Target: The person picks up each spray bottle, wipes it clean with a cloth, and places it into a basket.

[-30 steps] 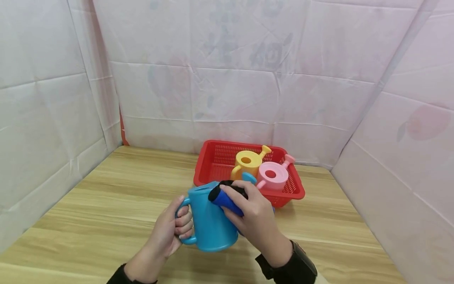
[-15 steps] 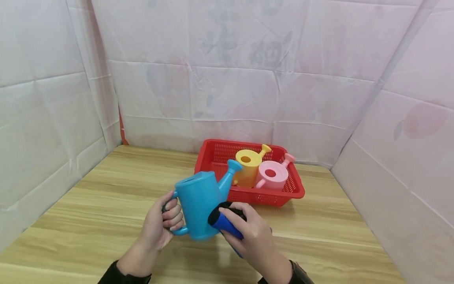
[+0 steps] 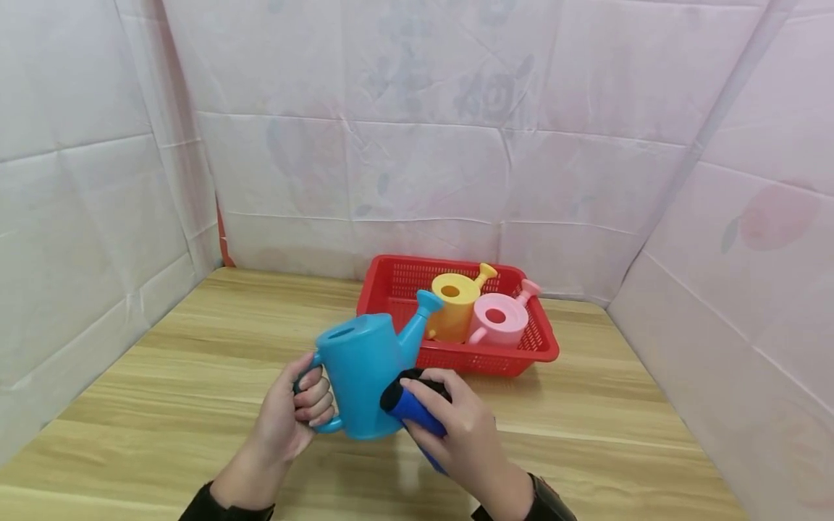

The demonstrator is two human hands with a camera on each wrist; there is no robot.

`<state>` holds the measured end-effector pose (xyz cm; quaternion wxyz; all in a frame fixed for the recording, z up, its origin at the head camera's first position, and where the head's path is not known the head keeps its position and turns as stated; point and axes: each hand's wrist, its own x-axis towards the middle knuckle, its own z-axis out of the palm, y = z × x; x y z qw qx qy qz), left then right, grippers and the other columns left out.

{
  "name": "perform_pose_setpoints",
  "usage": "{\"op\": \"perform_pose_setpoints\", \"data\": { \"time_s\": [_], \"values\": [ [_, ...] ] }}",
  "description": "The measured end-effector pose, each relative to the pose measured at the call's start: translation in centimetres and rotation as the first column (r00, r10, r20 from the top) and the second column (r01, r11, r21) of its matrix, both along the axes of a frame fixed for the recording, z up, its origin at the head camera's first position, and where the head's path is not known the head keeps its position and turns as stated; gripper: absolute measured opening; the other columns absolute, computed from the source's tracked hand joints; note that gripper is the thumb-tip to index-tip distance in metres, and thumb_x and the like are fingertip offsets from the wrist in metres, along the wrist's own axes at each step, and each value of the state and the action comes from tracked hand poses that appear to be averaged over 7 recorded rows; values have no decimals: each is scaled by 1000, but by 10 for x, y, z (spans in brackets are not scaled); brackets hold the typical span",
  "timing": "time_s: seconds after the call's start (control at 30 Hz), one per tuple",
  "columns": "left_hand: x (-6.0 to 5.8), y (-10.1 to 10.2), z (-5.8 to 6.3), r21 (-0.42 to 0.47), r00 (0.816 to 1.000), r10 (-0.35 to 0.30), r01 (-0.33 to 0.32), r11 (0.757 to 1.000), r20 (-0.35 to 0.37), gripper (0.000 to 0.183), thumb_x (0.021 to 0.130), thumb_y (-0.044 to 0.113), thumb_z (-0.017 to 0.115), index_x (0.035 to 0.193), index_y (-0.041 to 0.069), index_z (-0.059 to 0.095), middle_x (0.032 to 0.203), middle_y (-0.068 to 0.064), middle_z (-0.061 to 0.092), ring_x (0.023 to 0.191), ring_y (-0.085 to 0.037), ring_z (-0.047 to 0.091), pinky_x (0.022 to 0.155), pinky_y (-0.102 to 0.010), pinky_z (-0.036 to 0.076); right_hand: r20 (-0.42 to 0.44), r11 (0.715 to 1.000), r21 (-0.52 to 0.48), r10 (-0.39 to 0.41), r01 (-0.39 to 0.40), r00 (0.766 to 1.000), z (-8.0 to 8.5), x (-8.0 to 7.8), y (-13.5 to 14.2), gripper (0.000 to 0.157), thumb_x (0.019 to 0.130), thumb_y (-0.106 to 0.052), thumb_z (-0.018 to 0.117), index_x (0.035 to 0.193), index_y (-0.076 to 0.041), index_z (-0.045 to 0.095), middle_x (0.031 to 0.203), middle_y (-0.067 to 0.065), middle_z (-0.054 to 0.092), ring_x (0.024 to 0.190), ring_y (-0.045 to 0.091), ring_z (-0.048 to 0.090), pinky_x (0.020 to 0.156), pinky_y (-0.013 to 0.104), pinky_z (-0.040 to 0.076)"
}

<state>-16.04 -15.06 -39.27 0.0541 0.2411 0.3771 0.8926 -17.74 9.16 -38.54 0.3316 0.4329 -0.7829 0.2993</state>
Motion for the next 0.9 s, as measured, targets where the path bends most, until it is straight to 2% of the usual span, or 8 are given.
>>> {"op": "perform_pose_setpoints", "data": {
  "time_s": [0.2, 0.4, 0.53, 0.67, 0.9],
  "values": [
    [5, 10, -4, -39, 998, -52, 53, 998, 27, 42, 103, 19, 9, 65, 16, 27, 52, 3, 16, 43, -11, 14, 45, -20, 18, -6, 996, -90, 9, -10, 1000, 18, -8, -2, 41, 90, -40, 54, 117, -10, 62, 107, 11, 58, 92, 27, 63, 71, 44, 53],
    [8, 15, -6, -59, 998, -43, 45, 997, 41, 43, 102, 18, 9, 64, 16, 28, 52, 2, 18, 43, -11, 17, 45, -19, 22, -3, 994, -104, -21, 20, 1000, 29, -9, -3, 41, 89, -39, 57, 117, -10, 62, 110, 11, 58, 95, 27, 62, 73, 44, 52],
    [9, 14, -5, -67, 999, -39, 41, 997, 27, 43, 102, 17, 9, 64, 16, 28, 52, 2, 17, 43, -11, 16, 45, -19, 20, 4, 994, -105, -25, 26, 1000, 28, -6, -3, 42, 90, -41, 54, 116, -9, 63, 108, 11, 58, 94, 27, 62, 72, 44, 52],
    [8, 9, -3, -32, 999, -43, 44, 999, 7, 42, 102, 17, 9, 64, 16, 27, 52, 3, 17, 42, -10, 15, 45, -21, 17, 35, 994, -109, -9, 13, 999, 23, -2, -3, 40, 89, -39, 57, 116, -10, 63, 108, 9, 58, 93, 25, 63, 72, 43, 52],
    [4, -5, 2, 52, 996, -37, 42, 998, -80, 43, 102, 16, 4, 64, 14, 25, 52, 4, 17, 42, -10, 14, 43, -22, 13, 163, 993, -115, 23, -4, 986, 8, 4, -2, 35, 84, -26, 69, 116, -12, 63, 108, 5, 57, 91, 21, 63, 71, 40, 53]
  ]
}}
